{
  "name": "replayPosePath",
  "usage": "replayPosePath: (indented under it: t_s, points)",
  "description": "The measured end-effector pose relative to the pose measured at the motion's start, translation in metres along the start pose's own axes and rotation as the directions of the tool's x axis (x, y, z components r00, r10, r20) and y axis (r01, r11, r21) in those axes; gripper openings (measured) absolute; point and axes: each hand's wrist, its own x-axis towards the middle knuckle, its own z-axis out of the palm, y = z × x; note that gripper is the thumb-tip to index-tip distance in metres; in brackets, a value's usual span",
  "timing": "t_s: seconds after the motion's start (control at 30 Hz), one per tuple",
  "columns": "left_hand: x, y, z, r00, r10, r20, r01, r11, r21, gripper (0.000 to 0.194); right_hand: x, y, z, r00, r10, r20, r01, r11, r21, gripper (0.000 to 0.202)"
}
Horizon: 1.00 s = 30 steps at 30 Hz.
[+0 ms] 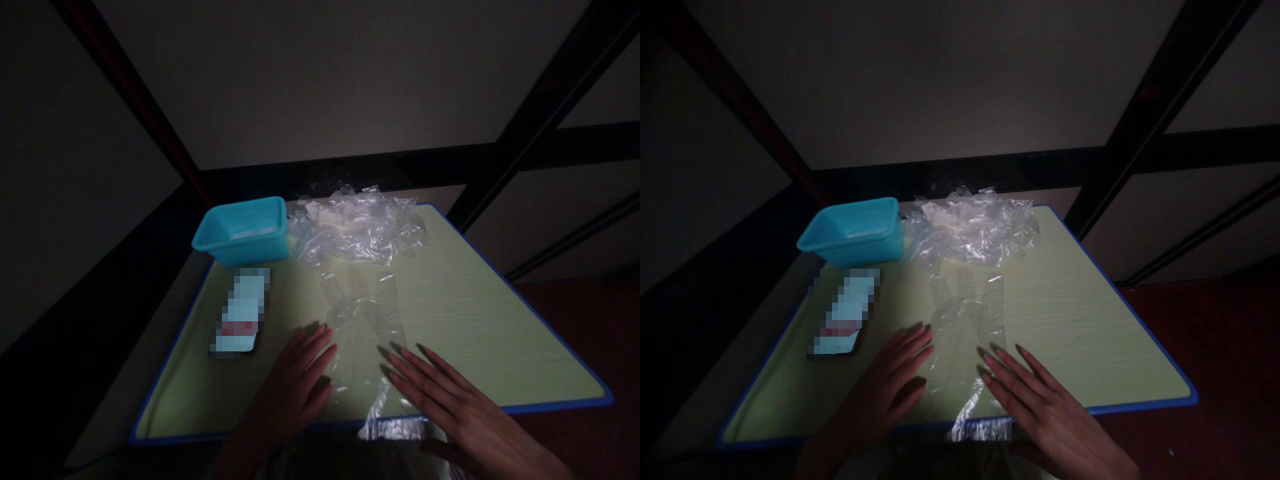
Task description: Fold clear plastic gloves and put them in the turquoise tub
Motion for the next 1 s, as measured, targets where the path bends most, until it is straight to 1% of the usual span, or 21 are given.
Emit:
replayPosePath:
  t_s: [0.1,0.2,0.33,0.4,0.5,0.63,0.73,0.83,1.0]
  points:
    - [-0.002,0.005,-0.002,0.993,-0.008,0.119,0.01,1.0,-0.017,0.06,0.007,-0.003,0.007,1.0,0.017,0.002,-0.017,0.999,-0.033,0.074]
    - [-0.007,0.005,-0.005,0.984,-0.028,0.175,0.032,0.999,-0.021,0.068,0.012,-0.005,0.009,1.0,0.008,0.019,-0.008,1.0,-0.025,0.07]
    - [-0.013,0.006,-0.006,0.982,0.012,0.191,-0.011,1.0,-0.006,0.08,0.016,-0.004,0.004,0.999,-0.04,0.028,0.039,0.998,0.057,0.06]
    - [-0.014,0.008,-0.005,0.982,0.037,0.187,-0.04,0.999,0.011,0.084,0.018,-0.003,0.0,0.999,-0.041,0.034,0.037,0.99,0.133,0.057]
    - [-0.011,0.014,-0.003,0.983,0.067,0.17,-0.073,0.997,0.033,0.085,0.022,-0.002,-0.009,0.999,-0.033,0.04,0.022,0.968,0.249,0.053]
    - [-0.006,0.021,0.0,0.988,0.078,0.135,-0.085,0.995,0.047,0.079,0.027,-0.002,-0.018,1.0,-0.015,-0.007,0.017,0.938,0.347,0.05]
    - [-0.003,0.021,0.002,0.992,0.054,0.116,-0.061,0.996,0.057,0.062,0.027,-0.002,-0.019,0.999,-0.018,-0.051,0.036,0.93,0.367,0.049]
    - [0.001,0.017,0.003,0.993,0.02,0.114,-0.028,0.998,0.063,0.051,0.025,-0.001,-0.017,0.997,-0.056,-0.053,0.07,0.941,0.332,0.049]
    - [0.01,0.01,0.001,0.996,-0.011,0.089,0.004,0.997,0.08,0.046,0.02,0.0,-0.012,0.993,-0.121,-0.009,0.12,0.972,0.202,0.052]
